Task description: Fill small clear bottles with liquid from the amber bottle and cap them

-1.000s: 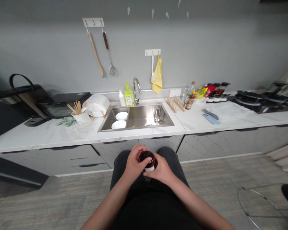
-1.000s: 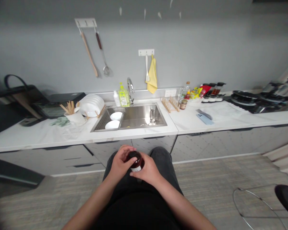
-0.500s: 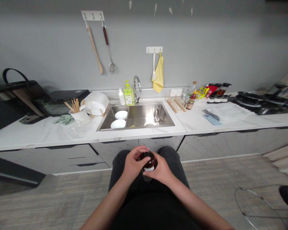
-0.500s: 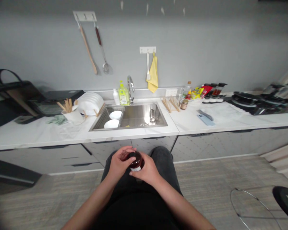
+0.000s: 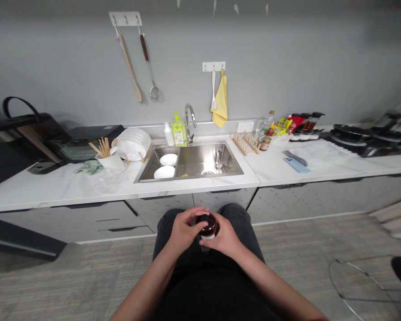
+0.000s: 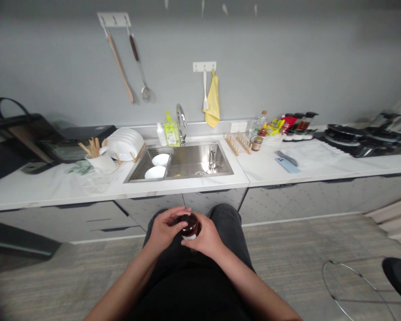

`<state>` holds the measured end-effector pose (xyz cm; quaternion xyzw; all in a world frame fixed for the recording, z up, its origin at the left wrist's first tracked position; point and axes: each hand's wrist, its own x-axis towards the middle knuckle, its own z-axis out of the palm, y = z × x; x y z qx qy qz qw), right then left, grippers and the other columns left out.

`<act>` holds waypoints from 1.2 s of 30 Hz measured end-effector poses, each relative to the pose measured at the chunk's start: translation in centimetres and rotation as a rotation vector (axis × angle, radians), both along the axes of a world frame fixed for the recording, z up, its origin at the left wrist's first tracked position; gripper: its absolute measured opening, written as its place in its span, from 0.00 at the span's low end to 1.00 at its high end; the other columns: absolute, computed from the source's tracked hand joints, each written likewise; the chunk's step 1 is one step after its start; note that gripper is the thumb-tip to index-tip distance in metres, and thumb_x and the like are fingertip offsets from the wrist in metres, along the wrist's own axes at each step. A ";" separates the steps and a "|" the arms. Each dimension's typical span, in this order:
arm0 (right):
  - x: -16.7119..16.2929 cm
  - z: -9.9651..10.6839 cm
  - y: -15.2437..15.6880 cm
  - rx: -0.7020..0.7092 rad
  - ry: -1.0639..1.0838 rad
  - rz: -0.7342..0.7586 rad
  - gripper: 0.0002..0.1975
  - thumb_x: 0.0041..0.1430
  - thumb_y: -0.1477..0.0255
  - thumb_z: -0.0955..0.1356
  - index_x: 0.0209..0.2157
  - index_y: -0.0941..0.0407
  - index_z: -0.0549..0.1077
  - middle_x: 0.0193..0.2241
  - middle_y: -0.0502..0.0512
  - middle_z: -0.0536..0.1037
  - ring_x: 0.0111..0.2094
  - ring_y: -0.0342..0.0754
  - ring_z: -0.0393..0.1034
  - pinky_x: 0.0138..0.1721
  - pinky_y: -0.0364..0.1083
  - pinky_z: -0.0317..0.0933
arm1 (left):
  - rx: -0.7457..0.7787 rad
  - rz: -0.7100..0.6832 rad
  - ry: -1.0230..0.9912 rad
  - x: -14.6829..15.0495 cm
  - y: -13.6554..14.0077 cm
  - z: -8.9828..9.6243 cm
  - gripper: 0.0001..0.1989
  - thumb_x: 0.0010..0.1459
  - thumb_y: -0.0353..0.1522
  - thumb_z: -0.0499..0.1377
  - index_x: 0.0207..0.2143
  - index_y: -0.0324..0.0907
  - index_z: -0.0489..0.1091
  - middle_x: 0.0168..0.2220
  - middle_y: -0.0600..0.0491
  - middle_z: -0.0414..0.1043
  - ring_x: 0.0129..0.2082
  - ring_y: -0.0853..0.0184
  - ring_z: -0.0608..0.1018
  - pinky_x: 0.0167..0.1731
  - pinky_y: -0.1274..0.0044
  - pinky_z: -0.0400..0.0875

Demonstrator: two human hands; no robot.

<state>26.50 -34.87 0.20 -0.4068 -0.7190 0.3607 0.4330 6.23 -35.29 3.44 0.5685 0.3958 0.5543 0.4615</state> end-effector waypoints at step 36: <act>13.4 -1.3 27.7 0.001 -0.120 -0.366 0.30 0.58 0.42 0.76 0.41 0.55 0.85 0.28 0.55 0.82 0.30 0.54 0.76 0.37 0.52 0.68 | -0.189 1.335 0.555 -33.1 15.2 -0.6 0.50 0.48 0.47 0.80 0.71 0.40 0.74 0.60 0.39 0.84 0.57 0.48 0.86 0.63 0.57 0.79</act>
